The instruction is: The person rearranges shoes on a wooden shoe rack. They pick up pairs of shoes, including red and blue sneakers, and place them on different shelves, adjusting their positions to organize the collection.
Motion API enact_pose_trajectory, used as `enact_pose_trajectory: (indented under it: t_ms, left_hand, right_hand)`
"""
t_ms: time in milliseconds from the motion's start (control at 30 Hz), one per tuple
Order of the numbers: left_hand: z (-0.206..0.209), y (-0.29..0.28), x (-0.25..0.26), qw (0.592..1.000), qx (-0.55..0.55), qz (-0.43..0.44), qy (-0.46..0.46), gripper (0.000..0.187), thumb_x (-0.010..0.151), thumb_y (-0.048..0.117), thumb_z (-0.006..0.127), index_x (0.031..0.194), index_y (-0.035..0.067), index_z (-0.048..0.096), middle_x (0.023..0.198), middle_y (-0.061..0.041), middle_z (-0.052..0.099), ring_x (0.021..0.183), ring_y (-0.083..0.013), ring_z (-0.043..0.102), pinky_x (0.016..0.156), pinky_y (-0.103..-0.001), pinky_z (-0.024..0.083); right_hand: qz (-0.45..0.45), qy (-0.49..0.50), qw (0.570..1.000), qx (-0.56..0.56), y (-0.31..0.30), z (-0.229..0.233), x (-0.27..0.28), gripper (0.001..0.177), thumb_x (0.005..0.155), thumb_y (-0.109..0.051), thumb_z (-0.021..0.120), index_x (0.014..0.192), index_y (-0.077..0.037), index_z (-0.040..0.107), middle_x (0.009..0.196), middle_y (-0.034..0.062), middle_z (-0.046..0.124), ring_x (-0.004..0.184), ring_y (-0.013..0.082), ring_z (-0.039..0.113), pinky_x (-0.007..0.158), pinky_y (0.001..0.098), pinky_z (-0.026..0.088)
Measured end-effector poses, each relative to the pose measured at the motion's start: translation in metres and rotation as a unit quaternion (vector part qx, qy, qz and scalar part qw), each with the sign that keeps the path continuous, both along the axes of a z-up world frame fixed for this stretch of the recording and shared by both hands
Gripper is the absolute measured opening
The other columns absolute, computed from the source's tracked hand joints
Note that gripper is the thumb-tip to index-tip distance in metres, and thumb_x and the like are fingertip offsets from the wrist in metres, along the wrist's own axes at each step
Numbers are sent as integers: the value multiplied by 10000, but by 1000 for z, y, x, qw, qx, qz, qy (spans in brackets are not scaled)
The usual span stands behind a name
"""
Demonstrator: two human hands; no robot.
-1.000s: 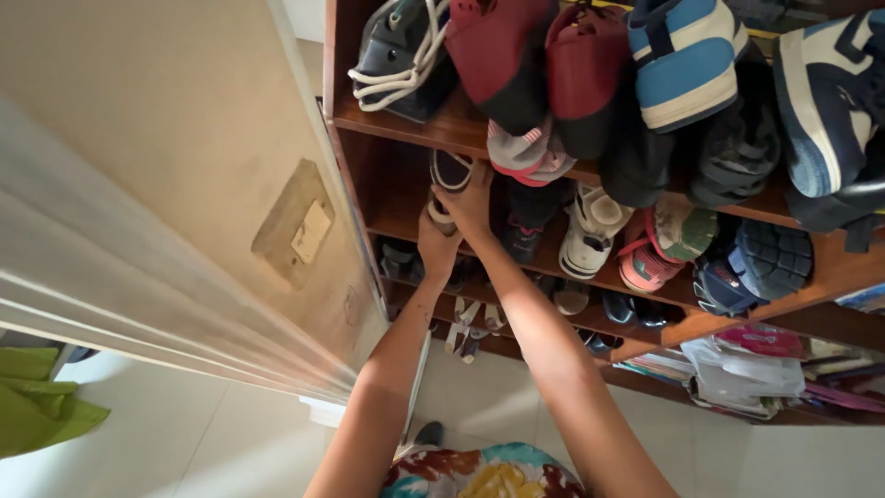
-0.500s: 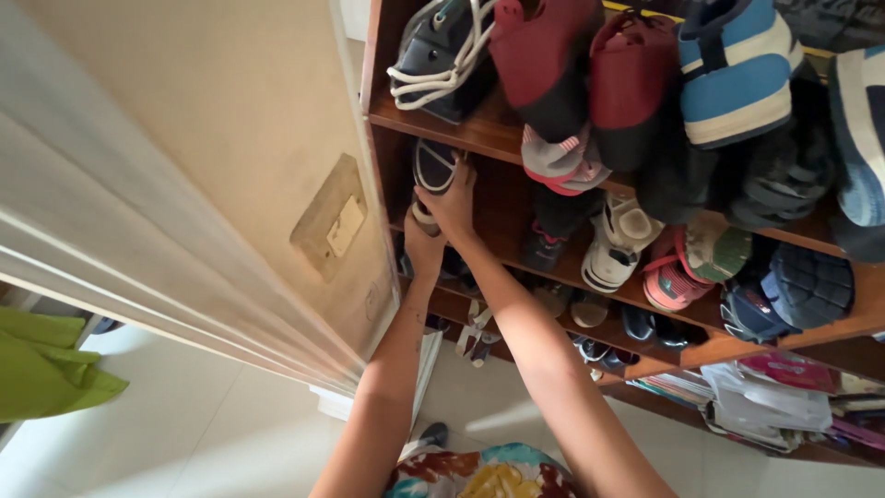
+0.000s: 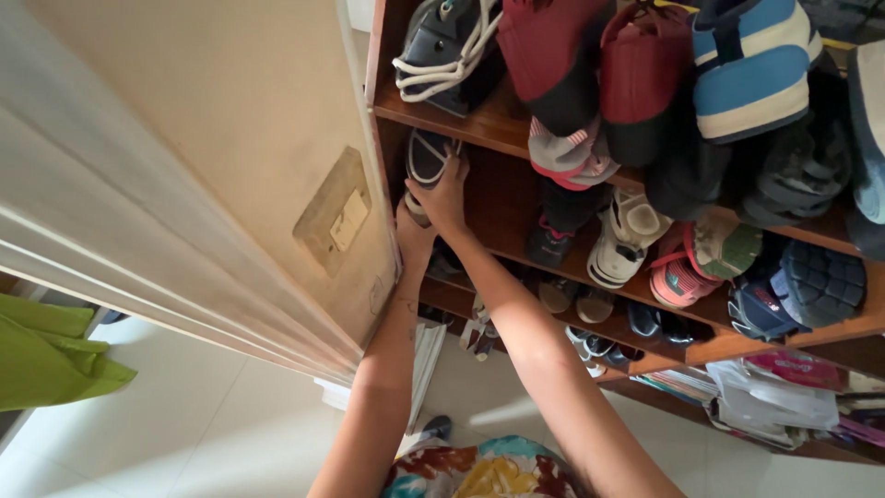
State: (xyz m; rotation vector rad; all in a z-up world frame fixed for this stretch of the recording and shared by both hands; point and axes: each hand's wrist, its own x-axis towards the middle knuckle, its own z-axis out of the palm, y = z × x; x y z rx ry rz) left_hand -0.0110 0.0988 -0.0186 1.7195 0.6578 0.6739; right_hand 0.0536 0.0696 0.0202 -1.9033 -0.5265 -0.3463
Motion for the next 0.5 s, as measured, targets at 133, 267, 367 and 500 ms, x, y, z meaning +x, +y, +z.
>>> enact_pose_trajectory:
  t_ms: [133, 267, 367, 500]
  left_hand:
    - [-12, 0, -2, 1000, 9, 21, 7, 1063, 735, 408, 926, 1540, 33, 340, 1527, -222, 433, 1396, -411, 449, 1128, -591, 434]
    - [8, -7, -11, 1000, 15, 27, -1, 1030, 755, 383, 908, 1538, 25, 343, 1537, -240, 412, 1413, -424, 427, 1137, -598, 416]
    - [13, -9, -15, 999, 12, 29, -11, 1027, 765, 378, 902, 1538, 10, 335, 1532, -254, 409, 1414, -437, 419, 1144, -608, 402]
    - [-3, -7, -11, 999, 6, 19, -48, 1063, 792, 417, 895, 1566, 10, 289, 1565, -272, 343, 1443, -444, 371, 1168, -610, 359]
  right_hand:
    - [45, 39, 998, 6, -9, 1, 2, 1024, 770, -311, 898, 1542, -87, 264, 1439, 349, 285, 1309, 614, 439, 957, 692, 522]
    - [75, 54, 996, 13, -14, 8, 0, 982, 836, -298, 866, 1553, -85, 229, 1451, 371, 244, 1336, 640, 381, 963, 717, 500]
    - [96, 67, 993, 15, -18, 7, 1, 979, 862, -311, 851, 1573, -104, 212, 1484, 378, 197, 1371, 644, 324, 986, 730, 473]
    - [90, 43, 995, 22, -17, 1, 2, 1001, 844, -291, 866, 1575, -102, 209, 1487, 371, 211, 1388, 637, 299, 1012, 756, 438]
